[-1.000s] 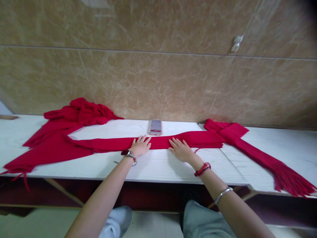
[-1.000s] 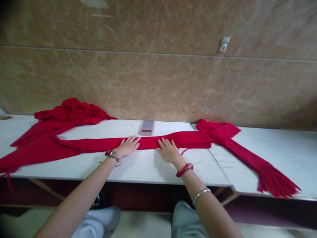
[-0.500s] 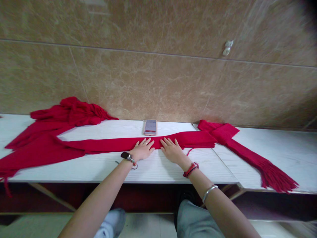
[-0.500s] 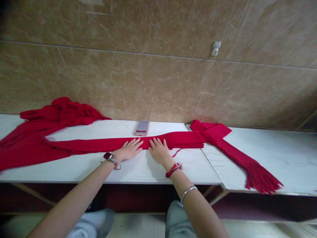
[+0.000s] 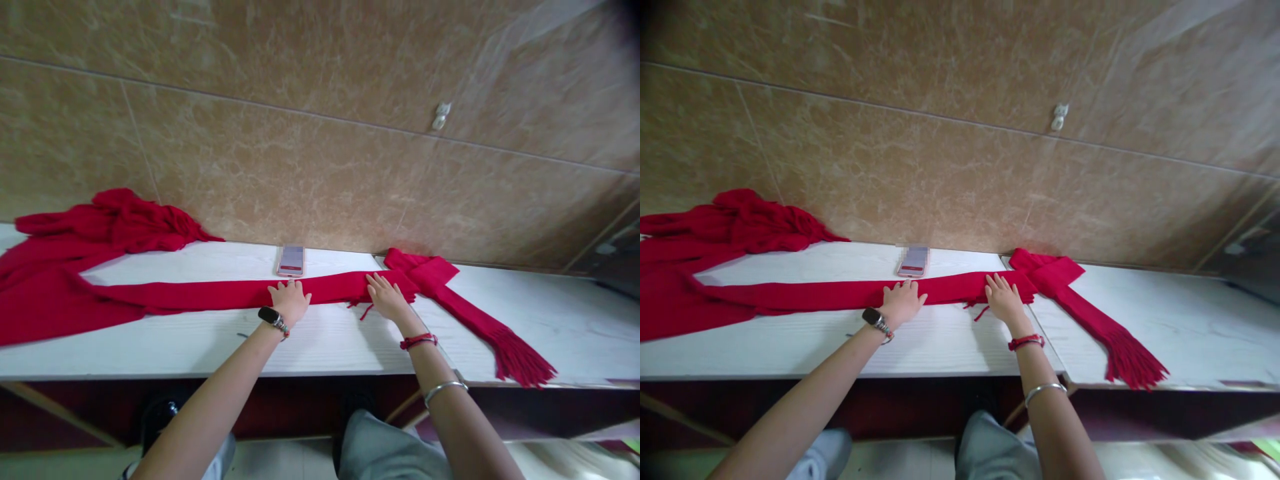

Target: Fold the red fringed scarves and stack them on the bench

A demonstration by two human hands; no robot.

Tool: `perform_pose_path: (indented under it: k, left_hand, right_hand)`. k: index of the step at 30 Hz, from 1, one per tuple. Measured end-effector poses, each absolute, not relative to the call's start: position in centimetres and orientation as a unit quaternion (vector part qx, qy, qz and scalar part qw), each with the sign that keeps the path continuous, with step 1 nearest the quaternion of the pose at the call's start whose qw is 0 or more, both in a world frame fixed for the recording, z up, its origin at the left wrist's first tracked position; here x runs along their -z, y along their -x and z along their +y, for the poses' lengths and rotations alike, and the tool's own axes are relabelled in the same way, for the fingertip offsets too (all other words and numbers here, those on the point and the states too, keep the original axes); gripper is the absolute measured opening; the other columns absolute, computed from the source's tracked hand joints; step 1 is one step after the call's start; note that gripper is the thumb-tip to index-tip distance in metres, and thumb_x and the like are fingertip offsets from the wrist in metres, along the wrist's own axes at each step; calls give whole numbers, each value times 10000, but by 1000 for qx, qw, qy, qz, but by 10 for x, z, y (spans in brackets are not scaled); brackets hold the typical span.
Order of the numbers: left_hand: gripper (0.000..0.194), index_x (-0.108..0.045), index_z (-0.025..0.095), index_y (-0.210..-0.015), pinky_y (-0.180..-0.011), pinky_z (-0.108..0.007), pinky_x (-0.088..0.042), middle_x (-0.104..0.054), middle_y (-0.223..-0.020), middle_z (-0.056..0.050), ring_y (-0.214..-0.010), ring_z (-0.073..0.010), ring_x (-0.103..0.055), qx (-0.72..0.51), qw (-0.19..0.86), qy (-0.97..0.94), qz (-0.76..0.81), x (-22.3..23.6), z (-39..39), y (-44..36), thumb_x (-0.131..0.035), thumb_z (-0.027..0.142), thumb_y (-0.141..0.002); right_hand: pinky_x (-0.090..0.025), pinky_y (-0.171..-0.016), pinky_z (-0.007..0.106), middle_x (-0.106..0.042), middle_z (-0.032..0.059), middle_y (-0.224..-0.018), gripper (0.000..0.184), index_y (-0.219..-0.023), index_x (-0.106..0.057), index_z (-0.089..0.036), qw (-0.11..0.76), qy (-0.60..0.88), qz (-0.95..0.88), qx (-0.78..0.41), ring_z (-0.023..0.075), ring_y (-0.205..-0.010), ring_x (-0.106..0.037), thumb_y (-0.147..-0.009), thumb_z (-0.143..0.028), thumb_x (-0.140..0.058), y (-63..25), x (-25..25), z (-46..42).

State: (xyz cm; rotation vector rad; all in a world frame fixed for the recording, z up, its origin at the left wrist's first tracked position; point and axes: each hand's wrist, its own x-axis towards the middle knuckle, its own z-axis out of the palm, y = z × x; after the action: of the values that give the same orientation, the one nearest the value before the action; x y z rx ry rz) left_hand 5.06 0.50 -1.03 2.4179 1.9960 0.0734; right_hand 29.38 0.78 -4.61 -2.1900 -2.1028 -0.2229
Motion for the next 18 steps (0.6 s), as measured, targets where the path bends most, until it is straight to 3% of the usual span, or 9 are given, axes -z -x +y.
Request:
perform_pose_path:
  k: [3,6,11,18]
  left_hand:
    - [368,-530,95,-1141,-903,-531,-334,-528,-1209,-194,-1134,-350,-458,-27,-27,-771,635,14,7,-58,-409,322,-878]
    - [382,-516,129,-1194,-965,-515,-292,-426,-1337,-170,-1245,-327,-345,-57,-43,-815,575,19,10,-69,-391,322,-890]
    - [563,-302,201,-1380,-1033,-537,-193,-156,-1485,-81,-1353,-293,-112,-10,62,-873,484,26,18,-83,-298,500,-903]
    - [622,-150,206,-1430,-1052,-547,-107,-49,-1493,-52,-1364,-270,-33,47,108,-874,471,26,22,-79,-227,529,-904]
  right_hand:
    - [-246,-1032,500,-313,120,-1432,475,-1377,-320,-149,71,748,-657,58,249,-1315,-259,-944,-299,-194,-310,46,10]
    - [-239,-1032,509,-315,125,-1431,476,-1366,-341,-153,97,728,-677,58,256,-1315,-258,-945,-318,-192,-301,40,11]
    - [-242,-1031,496,-279,115,-1449,471,-1384,-304,-179,102,623,-774,54,241,-1336,-198,-938,-310,-229,-265,31,12]
    - [-227,-1027,522,-278,98,-1452,466,-1382,-300,-206,68,689,-720,41,216,-1334,-210,-946,-313,-173,-293,41,22]
